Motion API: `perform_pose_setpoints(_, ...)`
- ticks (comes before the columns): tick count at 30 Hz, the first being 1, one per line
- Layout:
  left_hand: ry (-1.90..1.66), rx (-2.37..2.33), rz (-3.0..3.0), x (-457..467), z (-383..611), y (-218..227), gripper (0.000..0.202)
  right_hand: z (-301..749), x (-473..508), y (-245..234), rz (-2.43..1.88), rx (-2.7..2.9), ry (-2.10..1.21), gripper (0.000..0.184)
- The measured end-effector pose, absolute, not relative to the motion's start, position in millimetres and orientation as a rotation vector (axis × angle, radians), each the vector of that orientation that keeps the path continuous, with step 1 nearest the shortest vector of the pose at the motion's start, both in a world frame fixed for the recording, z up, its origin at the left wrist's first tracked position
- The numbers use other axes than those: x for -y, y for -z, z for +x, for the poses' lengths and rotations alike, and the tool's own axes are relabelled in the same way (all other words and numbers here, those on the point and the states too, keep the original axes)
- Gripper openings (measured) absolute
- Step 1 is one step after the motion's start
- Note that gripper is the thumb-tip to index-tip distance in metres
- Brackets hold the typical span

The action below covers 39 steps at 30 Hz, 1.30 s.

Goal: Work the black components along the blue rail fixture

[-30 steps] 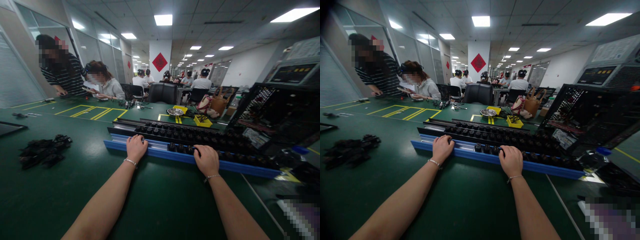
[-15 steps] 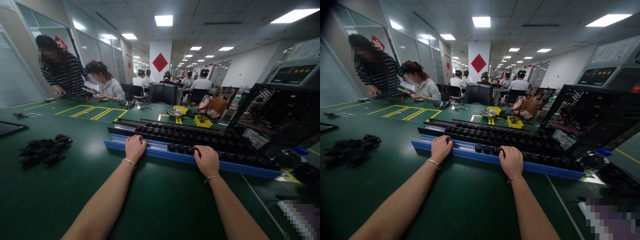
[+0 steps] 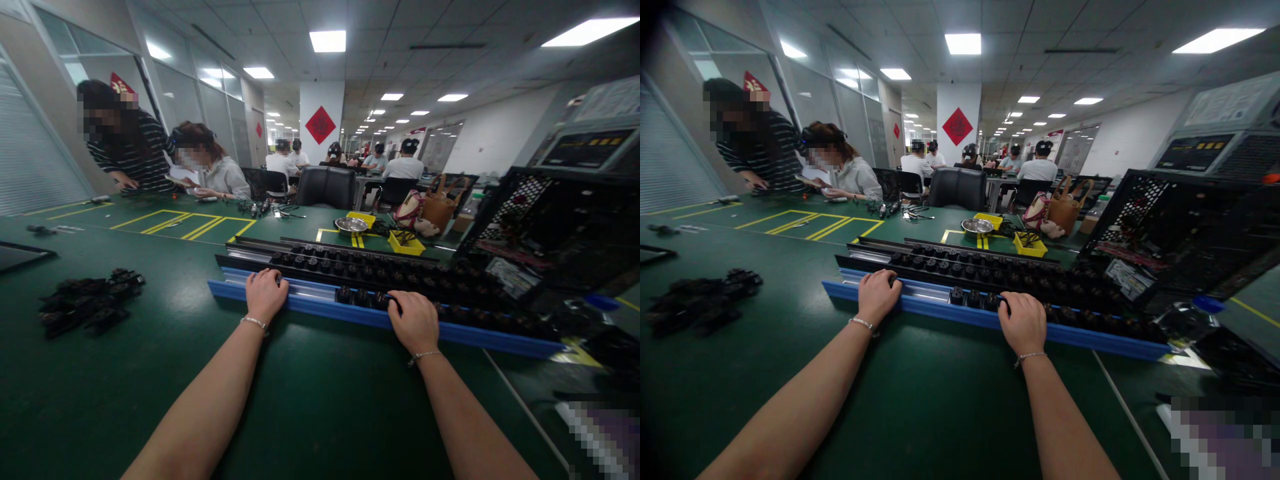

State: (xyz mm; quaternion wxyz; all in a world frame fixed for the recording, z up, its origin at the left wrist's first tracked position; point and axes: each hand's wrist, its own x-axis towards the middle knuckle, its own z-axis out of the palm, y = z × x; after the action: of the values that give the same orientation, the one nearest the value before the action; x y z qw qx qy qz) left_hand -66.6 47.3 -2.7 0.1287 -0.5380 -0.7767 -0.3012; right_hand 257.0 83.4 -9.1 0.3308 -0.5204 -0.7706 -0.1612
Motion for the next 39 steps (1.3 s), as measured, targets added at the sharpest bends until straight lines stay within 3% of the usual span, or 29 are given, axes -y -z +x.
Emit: perform_pose_setpoints(39,0.814,2.321,-1.533,-46.2,-101.5,3.0,0.035,255.5,-81.3,9.0,-1.392,2.005,0.424,0.025)
